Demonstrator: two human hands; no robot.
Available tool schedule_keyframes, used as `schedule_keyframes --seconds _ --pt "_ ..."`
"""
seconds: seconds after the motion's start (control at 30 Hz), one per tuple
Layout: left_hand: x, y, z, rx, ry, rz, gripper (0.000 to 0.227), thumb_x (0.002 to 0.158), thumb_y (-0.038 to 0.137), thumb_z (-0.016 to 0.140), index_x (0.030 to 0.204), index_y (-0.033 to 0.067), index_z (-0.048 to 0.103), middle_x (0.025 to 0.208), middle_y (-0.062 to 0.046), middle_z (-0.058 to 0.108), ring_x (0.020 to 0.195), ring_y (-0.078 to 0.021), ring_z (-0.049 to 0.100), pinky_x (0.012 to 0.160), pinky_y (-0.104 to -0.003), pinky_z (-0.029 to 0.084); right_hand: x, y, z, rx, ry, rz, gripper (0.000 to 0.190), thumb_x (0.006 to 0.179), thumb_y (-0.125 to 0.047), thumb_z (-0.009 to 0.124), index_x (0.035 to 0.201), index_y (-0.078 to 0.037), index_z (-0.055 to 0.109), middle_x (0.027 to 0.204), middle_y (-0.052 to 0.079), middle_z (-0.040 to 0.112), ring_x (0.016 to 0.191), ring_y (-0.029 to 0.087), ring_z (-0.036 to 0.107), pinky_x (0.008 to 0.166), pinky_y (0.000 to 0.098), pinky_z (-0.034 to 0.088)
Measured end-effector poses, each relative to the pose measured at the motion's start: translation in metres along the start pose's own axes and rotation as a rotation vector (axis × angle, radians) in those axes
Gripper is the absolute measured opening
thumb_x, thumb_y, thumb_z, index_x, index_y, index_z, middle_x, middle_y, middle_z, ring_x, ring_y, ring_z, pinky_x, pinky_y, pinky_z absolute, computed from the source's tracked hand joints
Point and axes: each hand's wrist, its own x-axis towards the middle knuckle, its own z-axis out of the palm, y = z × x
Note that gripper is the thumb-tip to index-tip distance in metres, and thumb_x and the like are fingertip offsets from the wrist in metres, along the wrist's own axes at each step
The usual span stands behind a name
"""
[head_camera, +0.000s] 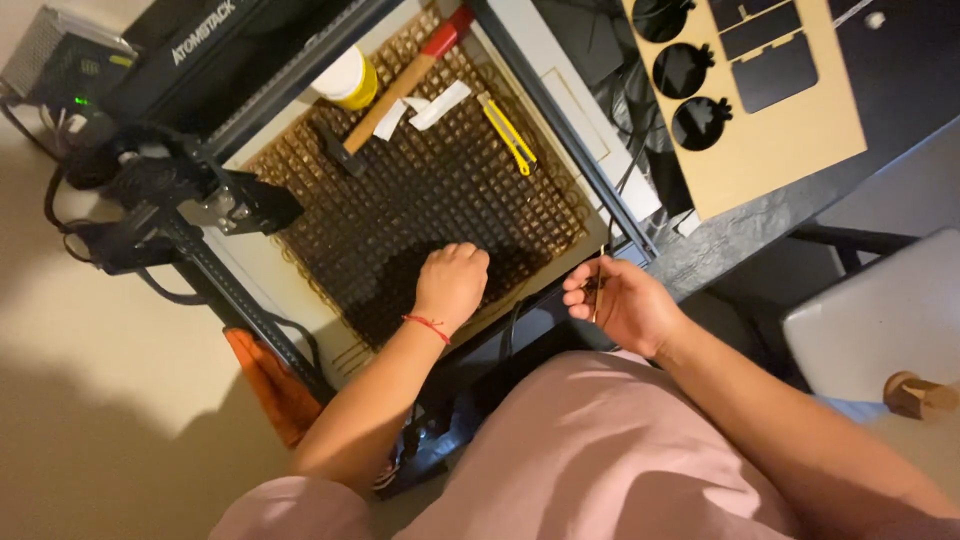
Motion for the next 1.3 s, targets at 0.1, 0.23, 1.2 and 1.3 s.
schedule_keyframes --seconds 0.1,0.23,1.2,1.3 --pt "0.001 0.010 0.007 0.073 0.042 0.019 0.004 0.076 0.015 0.063 0.073 0.0156 0.066 0.070 -0.002 0.060 0.069 -0.0238 0.064 0.062 -0.038 0.050 -0.002 0.002 -0.002 0.023 -0.011 0.006 0.043 0.098 -0.040 0.045 0.106 -0.003 0.066 0.099 0.018 0.073 0.089 0.028 0.074 0.079 0.0395 0.061" --pt "0.003 0.006 0.010 0.074 -0.007 0.036 0.006 0.078 0.015 0.060 0.075 0.0169 0.066 0.071 -0.002 0.059 0.071 -0.0238 0.063 0.064 -0.037 0.050 -0.005 0.001 0.002 0.027 -0.020 -0.013 0.042 0.097 -0.040 0.047 0.105 -0.003 0.066 0.098 0.018 0.073 0.088 0.028 0.074 0.079 0.0392 0.061" --pt "0.005 0.031 -0.030 0.004 -0.233 -0.304 0.012 0.087 0.026 0.062 0.086 0.0157 0.068 0.080 -0.006 0.065 0.079 -0.0282 0.069 0.067 -0.040 0.059 -0.047 -0.026 -0.001 0.013 0.005 -0.010 0.041 0.097 -0.043 0.048 0.101 -0.007 0.067 0.093 0.013 0.074 0.087 0.023 0.074 0.077 0.0338 0.062" --pt "0.014 0.035 -0.033 0.039 -0.315 -0.285 0.012 0.088 0.023 0.062 0.082 0.0147 0.068 0.077 -0.005 0.065 0.078 -0.0272 0.070 0.065 -0.038 0.059 -0.059 -0.034 -0.006 0.024 0.000 -0.029 0.040 0.096 -0.042 0.049 0.101 -0.007 0.067 0.093 0.012 0.075 0.086 0.022 0.074 0.076 0.0336 0.062"
